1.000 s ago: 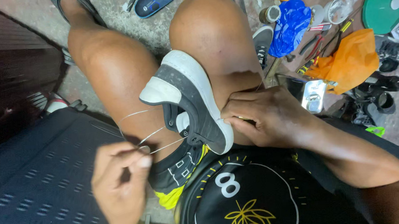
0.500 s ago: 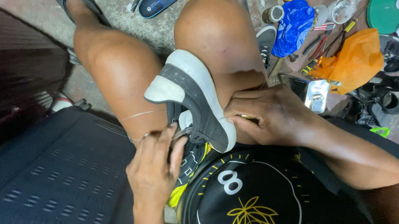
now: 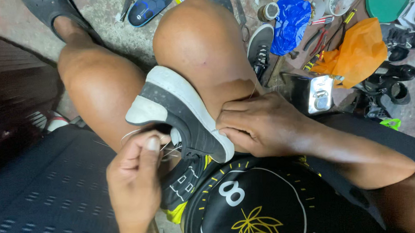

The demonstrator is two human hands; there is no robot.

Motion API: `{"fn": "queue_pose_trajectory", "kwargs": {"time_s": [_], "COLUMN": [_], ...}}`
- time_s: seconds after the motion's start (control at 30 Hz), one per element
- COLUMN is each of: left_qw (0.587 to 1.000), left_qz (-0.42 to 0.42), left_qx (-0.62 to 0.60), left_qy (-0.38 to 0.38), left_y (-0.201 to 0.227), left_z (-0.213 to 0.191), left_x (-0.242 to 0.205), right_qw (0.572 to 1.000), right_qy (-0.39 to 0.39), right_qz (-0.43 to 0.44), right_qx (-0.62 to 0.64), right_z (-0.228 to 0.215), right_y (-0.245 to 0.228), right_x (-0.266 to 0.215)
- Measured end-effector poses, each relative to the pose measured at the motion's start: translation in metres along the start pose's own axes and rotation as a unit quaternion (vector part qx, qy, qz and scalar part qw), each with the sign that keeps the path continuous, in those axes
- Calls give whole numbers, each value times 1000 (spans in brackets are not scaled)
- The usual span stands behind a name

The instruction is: The person sits on the floor and sews the sole of a black and white sneaker using a needle and white thread. They repeatedly push the needle through the shoe's sole and pull the thread to secure the stitching.

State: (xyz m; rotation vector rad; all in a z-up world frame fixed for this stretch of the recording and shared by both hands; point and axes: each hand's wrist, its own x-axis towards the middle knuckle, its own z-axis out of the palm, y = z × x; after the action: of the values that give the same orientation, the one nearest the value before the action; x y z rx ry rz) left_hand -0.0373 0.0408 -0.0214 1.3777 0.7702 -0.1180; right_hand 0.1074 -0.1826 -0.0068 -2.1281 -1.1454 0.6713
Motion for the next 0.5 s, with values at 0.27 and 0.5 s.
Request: {"fn": "queue_pose_trajectory", "kwargs": {"time_s": [0.27, 0.5], "left_qw": [904, 874], "left_qz": [159, 176], "left_qx": [386, 410], "left_qy": [-96, -193], "left_y": [36, 37], "left_z": [18, 8], "left_x": [19, 33], "right_qw": [1000, 1000], "right_qy": [-6, -8], "right_qz": [-10, -29], "right_qx": [-11, -7], "right_z": [6, 8], "right_y": [2, 4], "right_x": [-3, -3]}}
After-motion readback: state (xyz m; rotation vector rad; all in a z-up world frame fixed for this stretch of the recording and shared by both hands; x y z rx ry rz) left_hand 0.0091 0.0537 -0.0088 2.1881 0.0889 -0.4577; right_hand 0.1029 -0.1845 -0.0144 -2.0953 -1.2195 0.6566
